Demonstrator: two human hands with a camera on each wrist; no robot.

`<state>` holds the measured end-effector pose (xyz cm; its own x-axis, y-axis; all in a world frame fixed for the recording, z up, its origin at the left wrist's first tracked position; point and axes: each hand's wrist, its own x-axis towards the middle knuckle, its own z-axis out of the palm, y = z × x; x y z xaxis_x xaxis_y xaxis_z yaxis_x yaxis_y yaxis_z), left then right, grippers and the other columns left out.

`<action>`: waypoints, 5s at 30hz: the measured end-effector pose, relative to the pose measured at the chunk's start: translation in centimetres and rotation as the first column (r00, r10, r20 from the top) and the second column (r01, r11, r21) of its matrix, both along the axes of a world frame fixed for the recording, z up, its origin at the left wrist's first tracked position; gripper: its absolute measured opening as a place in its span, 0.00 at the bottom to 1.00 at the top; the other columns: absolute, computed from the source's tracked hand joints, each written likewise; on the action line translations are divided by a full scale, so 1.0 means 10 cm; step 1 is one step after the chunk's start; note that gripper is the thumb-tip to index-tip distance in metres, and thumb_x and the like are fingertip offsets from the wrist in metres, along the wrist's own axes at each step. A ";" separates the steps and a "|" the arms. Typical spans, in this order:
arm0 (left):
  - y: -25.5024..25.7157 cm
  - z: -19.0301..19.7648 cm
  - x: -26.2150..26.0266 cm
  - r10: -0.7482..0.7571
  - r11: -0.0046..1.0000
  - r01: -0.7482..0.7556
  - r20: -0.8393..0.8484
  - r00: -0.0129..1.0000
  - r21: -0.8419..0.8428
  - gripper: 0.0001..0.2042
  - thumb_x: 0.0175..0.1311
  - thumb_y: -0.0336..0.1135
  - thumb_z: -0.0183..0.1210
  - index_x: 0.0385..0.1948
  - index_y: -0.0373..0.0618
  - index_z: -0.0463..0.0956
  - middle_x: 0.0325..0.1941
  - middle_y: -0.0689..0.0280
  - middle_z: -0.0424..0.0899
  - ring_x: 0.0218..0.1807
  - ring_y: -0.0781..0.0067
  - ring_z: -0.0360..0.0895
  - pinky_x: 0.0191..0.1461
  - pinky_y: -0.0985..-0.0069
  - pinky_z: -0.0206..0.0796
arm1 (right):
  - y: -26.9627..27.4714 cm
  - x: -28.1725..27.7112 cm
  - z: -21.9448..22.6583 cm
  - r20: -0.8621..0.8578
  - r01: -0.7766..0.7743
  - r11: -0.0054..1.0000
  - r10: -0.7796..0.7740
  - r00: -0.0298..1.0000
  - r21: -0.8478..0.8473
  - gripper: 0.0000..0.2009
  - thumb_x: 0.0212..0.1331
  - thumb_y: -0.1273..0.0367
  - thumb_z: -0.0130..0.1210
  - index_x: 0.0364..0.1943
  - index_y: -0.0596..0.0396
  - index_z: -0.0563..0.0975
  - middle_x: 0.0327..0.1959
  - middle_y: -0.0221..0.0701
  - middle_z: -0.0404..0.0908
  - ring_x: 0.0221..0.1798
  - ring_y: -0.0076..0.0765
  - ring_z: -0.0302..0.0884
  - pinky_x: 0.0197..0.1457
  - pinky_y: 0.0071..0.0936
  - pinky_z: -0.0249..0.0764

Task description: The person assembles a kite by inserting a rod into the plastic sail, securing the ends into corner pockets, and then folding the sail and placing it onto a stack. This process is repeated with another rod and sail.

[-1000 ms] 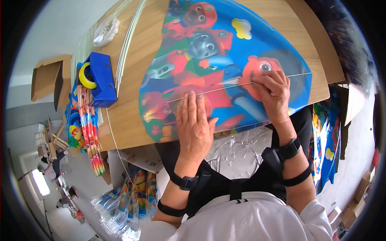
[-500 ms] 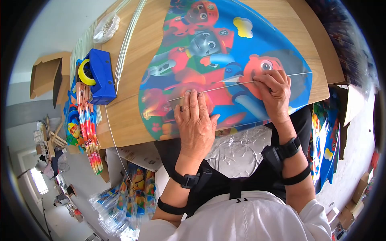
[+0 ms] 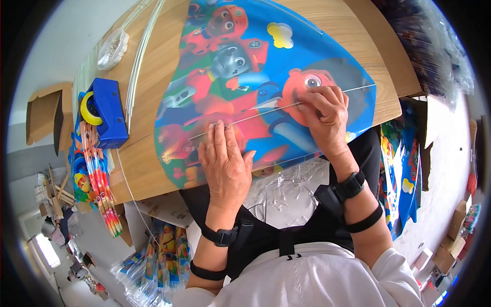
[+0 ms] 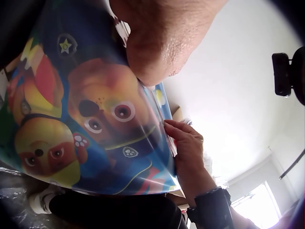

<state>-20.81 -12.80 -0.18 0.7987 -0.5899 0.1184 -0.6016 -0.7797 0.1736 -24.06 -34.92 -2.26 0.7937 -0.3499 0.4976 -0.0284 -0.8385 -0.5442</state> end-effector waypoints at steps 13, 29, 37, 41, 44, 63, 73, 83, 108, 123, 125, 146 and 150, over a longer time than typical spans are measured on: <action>1.98 0.37 0.20 0.620 0.703 -0.706 0.412 0.668 0.085 0.29 0.52 0.37 0.63 0.56 0.34 0.64 0.57 0.47 0.68 0.56 0.42 0.66 0.57 0.55 0.62 | 0.16 -0.13 0.39 0.111 -0.112 0.913 0.073 0.991 0.393 0.07 0.47 0.78 0.58 0.33 0.60 0.80 0.37 0.34 0.79 0.43 0.33 0.73 0.49 0.26 0.67; 2.43 0.25 -0.83 0.176 0.179 -0.897 -0.883 0.434 -0.405 0.09 0.60 0.28 0.43 0.29 0.33 0.71 0.19 0.52 0.79 0.17 0.65 0.78 0.20 0.74 0.72 | 2.71 0.06 0.39 -0.123 -0.244 0.250 0.890 0.440 0.937 0.10 0.59 0.68 0.56 0.35 0.64 0.78 0.23 0.26 0.76 0.25 0.18 0.72 0.25 0.18 0.69; 2.21 0.26 -1.22 -0.116 0.265 -0.882 -0.920 0.373 -0.391 0.12 0.68 0.34 0.45 0.32 0.32 0.71 0.23 0.54 0.81 0.23 0.65 0.81 0.29 0.73 0.76 | 3.16 -0.02 0.19 -0.034 -0.041 0.062 0.870 0.492 0.997 0.04 0.54 0.75 0.57 0.28 0.63 0.77 0.20 0.29 0.77 0.20 0.16 0.69 0.20 0.15 0.64; 2.53 0.50 -0.60 0.354 0.539 -0.689 -0.612 0.707 -0.485 0.09 0.65 0.34 0.51 0.31 0.37 0.74 0.22 0.67 0.78 0.27 0.83 0.73 0.31 0.81 0.65 | 3.11 0.04 0.37 -0.035 -0.013 0.052 0.821 0.570 0.999 0.03 0.52 0.77 0.56 0.24 0.63 0.76 0.18 0.29 0.76 0.19 0.17 0.68 0.21 0.16 0.63; 2.77 0.57 0.26 0.446 0.410 -0.612 -0.436 0.781 -0.676 0.11 0.63 0.35 0.55 0.40 0.38 0.75 0.28 0.68 0.77 0.34 0.82 0.73 0.38 0.79 0.65 | 3.11 0.08 0.37 -0.011 0.014 0.003 0.817 0.576 1.000 0.02 0.54 0.77 0.56 0.26 0.62 0.77 0.20 0.29 0.77 0.19 0.15 0.68 0.19 0.13 0.62; 2.46 0.85 1.82 0.231 0.431 -0.523 -0.471 0.852 -0.735 0.04 0.53 0.26 0.59 0.25 0.37 0.74 0.19 0.68 0.73 0.17 0.81 0.65 0.17 0.82 0.54 | 3.17 0.19 0.38 -0.048 0.043 0.028 0.800 0.599 0.999 0.04 0.51 0.77 0.56 0.23 0.62 0.76 0.18 0.32 0.77 0.16 0.18 0.68 0.17 0.16 0.62; 2.41 0.86 -1.80 0.294 0.212 -0.866 -0.816 0.498 -0.452 0.04 0.54 0.23 0.57 0.22 0.40 0.72 0.19 0.72 0.73 0.18 0.87 0.65 0.20 0.88 0.55 | 3.24 0.25 0.40 0.004 0.006 -0.009 0.826 0.564 1.000 0.03 0.52 0.78 0.58 0.26 0.64 0.76 0.21 0.36 0.80 0.17 0.20 0.71 0.18 0.17 0.66; 2.46 0.94 -2.13 0.186 0.094 -0.929 -0.910 0.370 -0.358 0.04 0.49 0.17 0.54 0.21 0.36 0.71 0.20 0.69 0.74 0.21 0.85 0.67 0.23 0.87 0.57 | 3.35 0.37 0.33 -0.087 -0.049 0.136 0.832 0.548 0.990 0.03 0.50 0.78 0.57 0.23 0.64 0.77 0.20 0.34 0.78 0.17 0.20 0.69 0.17 0.17 0.63; 2.89 0.69 -2.19 0.054 0.006 -0.948 -0.946 0.319 -0.320 0.03 0.46 0.18 0.59 0.22 0.32 0.74 0.22 0.62 0.77 0.23 0.79 0.70 0.26 0.84 0.60 | 3.57 2.08 0.65 -0.073 0.172 -0.163 0.482 0.873 0.972 0.04 0.52 0.73 0.61 0.25 0.56 0.76 0.25 0.28 0.77 0.25 0.22 0.68 0.30 0.24 0.66; 3.23 0.46 -2.44 0.117 -0.101 -0.983 -0.983 0.144 -0.156 0.03 0.49 0.20 0.61 0.24 0.32 0.75 0.19 0.65 0.76 0.18 0.84 0.67 0.22 0.87 0.56 | 3.72 2.06 0.50 -0.126 0.004 0.279 0.421 0.898 0.960 0.08 0.50 0.72 0.62 0.22 0.60 0.75 0.16 0.32 0.74 0.13 0.23 0.66 0.12 0.20 0.55; 3.24 0.47 -2.44 0.125 -0.052 -0.986 -0.981 0.149 -0.157 0.03 0.50 0.21 0.61 0.25 0.33 0.76 0.19 0.66 0.76 0.19 0.84 0.67 0.23 0.86 0.56 | 3.69 2.09 0.50 -0.049 -0.030 0.170 0.439 0.897 0.985 0.07 0.50 0.73 0.61 0.22 0.59 0.75 0.15 0.31 0.74 0.13 0.22 0.66 0.12 0.21 0.55; 2.83 0.70 -1.95 0.245 0.500 -0.754 -0.765 0.595 -0.426 0.04 0.59 0.28 0.55 0.30 0.39 0.71 0.23 0.63 0.72 0.27 0.75 0.69 0.32 0.78 0.62 | 0.59 1.73 0.33 0.408 -0.136 -0.531 0.438 0.801 0.836 0.03 0.63 0.74 0.49 0.37 0.56 0.73 0.28 0.26 0.72 0.30 0.22 0.66 0.34 0.21 0.64; 2.47 0.76 -1.59 0.170 0.623 -0.609 -0.675 0.718 -0.491 0.04 0.58 0.28 0.54 0.29 0.38 0.70 0.23 0.62 0.74 0.27 0.71 0.70 0.32 0.76 0.62 | -0.58 1.08 0.25 0.715 -0.112 -0.773 0.509 0.479 0.624 0.06 0.66 0.72 0.45 0.40 0.62 0.70 0.33 0.31 0.70 0.38 0.27 0.65 0.47 0.28 0.65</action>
<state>-36.73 11.93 7.47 0.9727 -0.1412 -0.1840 0.1012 -0.4558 0.8843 -13.25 -40.69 0.27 0.8524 0.4857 0.1935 -0.3939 0.8399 -0.3734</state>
